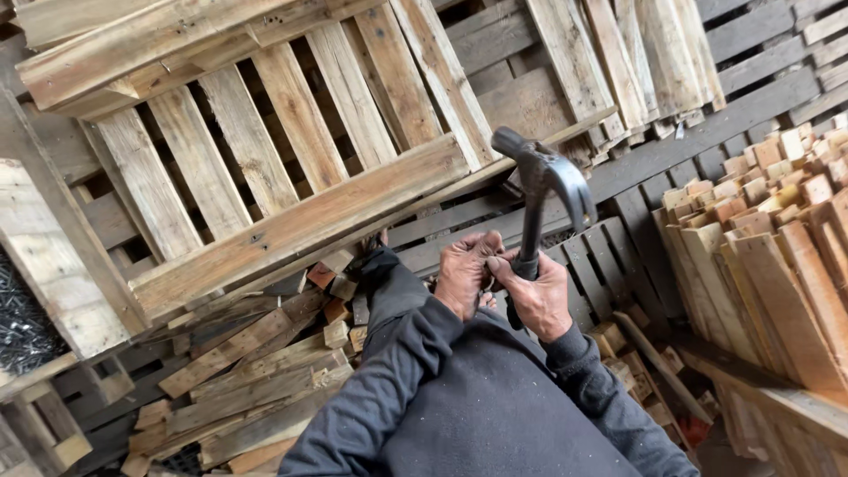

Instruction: The person repairs wooden pallets by nailing loose slats back onto the pallet frames. They take handfuls of nails from a wooden nail box, position nails on the slats, and drive them in with a hammer, repositioning boards between nails.

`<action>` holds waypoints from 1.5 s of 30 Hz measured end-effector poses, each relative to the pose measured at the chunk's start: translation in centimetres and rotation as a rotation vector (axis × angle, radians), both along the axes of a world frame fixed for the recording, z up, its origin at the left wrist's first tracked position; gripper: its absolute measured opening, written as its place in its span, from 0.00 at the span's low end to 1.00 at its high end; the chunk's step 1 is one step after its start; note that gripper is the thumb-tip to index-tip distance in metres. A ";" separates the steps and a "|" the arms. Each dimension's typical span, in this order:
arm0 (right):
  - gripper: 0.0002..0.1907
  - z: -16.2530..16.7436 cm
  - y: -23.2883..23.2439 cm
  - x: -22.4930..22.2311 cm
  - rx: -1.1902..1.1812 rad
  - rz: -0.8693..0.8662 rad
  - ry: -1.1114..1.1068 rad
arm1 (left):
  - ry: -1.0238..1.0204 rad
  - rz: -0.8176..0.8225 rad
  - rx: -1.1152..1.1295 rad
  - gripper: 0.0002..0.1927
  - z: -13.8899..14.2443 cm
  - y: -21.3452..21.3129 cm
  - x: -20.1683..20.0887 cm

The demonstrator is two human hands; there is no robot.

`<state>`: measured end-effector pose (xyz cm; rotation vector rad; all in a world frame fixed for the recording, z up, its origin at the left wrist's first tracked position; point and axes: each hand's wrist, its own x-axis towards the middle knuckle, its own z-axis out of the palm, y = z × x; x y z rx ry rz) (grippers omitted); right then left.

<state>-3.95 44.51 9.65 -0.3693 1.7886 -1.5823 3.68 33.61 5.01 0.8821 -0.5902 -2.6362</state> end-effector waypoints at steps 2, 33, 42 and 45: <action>0.08 -0.4 1.2 0.8 0.026 -0.035 -0.072 | 0.050 -0.005 0.069 0.16 -0.4 1.2 1.0; 0.11 -2.3 -4.1 4.9 0.458 -0.169 -0.191 | -0.178 -0.116 -1.425 0.13 -6.2 -17.5 -4.7; 0.12 -1.1 -2.5 4.4 0.455 -0.022 0.290 | -0.068 -0.102 -1.493 0.10 -7.3 -17.1 -4.1; 0.15 -1.3 -1.9 4.2 0.349 -0.026 0.177 | -0.100 -0.122 -1.497 0.09 -7.5 -17.3 -4.3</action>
